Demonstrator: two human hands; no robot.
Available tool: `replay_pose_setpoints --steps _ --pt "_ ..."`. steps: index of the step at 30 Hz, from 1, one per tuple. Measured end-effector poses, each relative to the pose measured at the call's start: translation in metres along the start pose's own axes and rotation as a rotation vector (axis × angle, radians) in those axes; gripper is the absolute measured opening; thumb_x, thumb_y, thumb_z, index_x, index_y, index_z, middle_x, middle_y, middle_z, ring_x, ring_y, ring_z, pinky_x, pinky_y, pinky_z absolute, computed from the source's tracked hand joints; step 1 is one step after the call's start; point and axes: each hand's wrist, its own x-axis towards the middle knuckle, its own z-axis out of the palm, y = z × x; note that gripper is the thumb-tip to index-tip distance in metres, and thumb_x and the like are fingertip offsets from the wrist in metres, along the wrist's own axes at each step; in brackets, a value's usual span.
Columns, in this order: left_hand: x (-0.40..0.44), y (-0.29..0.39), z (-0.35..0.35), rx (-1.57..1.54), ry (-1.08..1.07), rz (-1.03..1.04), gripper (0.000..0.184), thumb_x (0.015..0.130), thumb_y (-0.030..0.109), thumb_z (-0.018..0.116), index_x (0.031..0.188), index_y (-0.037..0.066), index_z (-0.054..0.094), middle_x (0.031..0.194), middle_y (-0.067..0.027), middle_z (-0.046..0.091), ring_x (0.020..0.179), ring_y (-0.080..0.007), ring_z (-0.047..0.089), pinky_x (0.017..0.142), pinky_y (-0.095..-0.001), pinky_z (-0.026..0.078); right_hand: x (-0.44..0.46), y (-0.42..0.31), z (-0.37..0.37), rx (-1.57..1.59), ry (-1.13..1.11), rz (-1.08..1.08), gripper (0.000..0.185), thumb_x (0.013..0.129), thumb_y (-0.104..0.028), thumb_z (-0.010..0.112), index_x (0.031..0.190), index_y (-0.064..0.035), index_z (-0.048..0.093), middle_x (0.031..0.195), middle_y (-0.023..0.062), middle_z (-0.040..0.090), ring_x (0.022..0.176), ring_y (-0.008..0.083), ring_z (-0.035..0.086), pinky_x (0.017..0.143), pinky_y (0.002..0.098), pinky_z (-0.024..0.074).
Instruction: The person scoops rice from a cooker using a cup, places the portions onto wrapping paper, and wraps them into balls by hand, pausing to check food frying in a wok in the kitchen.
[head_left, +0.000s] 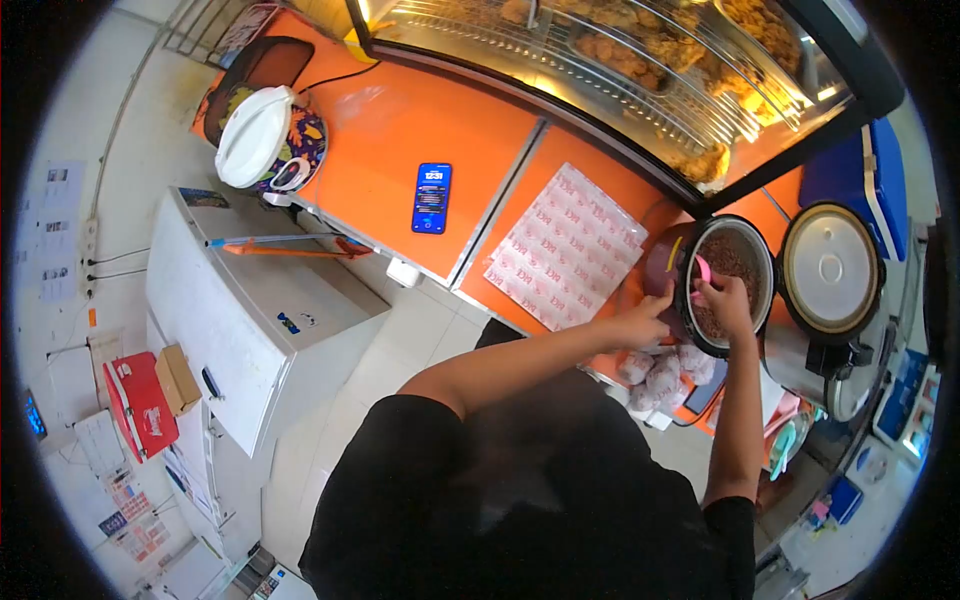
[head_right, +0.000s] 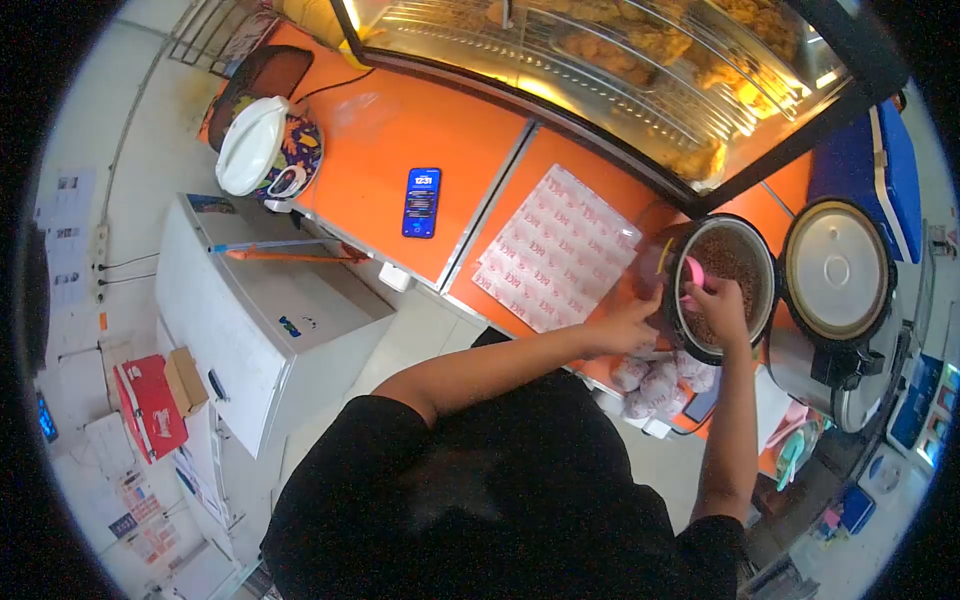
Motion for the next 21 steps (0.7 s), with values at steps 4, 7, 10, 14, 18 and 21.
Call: replay_pose_setpoints --steps 4,7,10,14,18,21 --pt "-0.003 0.003 -0.005 -0.122 -0.064 -0.018 0.093 0.094 0.006 0.057 0.167 0.008 -0.002 0.162 -0.0221 0.031 0.114 -0.0198 0.061 0.096 -0.0315 0.050 -0.014 -0.016 -0.017 -0.269 0.199 -0.061 0.039 0.086 -0.020 0.082 0.112 0.0072 0.072 0.088 0.0108 0.073 0.078 0.0230 0.071 0.073 0.0371 0.0570" --pt "-0.002 -0.006 -0.004 -0.113 -0.031 0.017 0.093 0.093 0.010 0.058 0.167 0.010 0.001 0.165 -0.0235 0.028 0.131 -0.0255 0.051 0.109 -0.0342 0.042 -0.009 0.004 -0.002 -0.731 0.540 -0.410 0.043 0.082 -0.024 0.084 0.113 0.0023 0.070 0.091 0.0202 0.069 0.082 0.0393 0.068 0.075 0.0464 0.0540" --pt "-0.004 -0.013 -0.008 -0.054 -0.005 0.027 0.094 0.092 0.017 0.060 0.168 0.015 0.006 0.159 -0.0267 0.035 0.150 -0.0355 0.034 0.122 -0.0397 0.030 -0.021 -0.001 0.001 -0.728 0.655 -0.362 0.042 0.081 -0.027 0.085 0.110 0.0002 0.072 0.089 0.0203 0.069 0.082 0.0380 0.069 0.073 0.0452 0.0539" --pt "-0.001 -0.018 -0.012 -0.101 -0.033 0.089 0.097 0.091 0.019 0.065 0.168 0.012 0.007 0.167 -0.0260 0.022 0.154 -0.0345 0.028 0.123 -0.0403 0.029 -0.037 -0.019 -0.019 -0.402 0.449 -0.109 0.041 0.079 -0.037 0.088 0.095 0.0000 0.077 0.076 0.0194 0.073 0.067 0.0317 0.071 0.066 0.0440 0.0543" --pt "-0.015 0.004 -0.012 -0.238 -0.080 -0.035 0.089 0.096 0.017 0.062 0.168 0.014 0.009 0.169 -0.0208 0.021 0.154 -0.0319 0.026 0.123 -0.0381 0.027 -0.011 0.008 0.006 -0.472 0.270 -0.159 0.044 0.079 -0.036 0.086 0.095 0.0045 0.076 0.078 0.0252 0.072 0.074 0.0382 0.073 0.071 0.0460 0.0566" --pt "-0.014 0.008 -0.024 -0.217 -0.119 -0.058 0.086 0.100 0.014 0.057 0.168 0.017 0.005 0.172 -0.0160 0.015 0.145 -0.0268 0.042 0.115 -0.0399 0.039 -0.008 0.008 -0.040 -0.299 0.255 0.029 0.043 0.080 -0.033 0.086 0.098 0.0041 0.077 0.079 0.0234 0.074 0.073 0.0323 0.075 0.070 0.0434 0.0567"
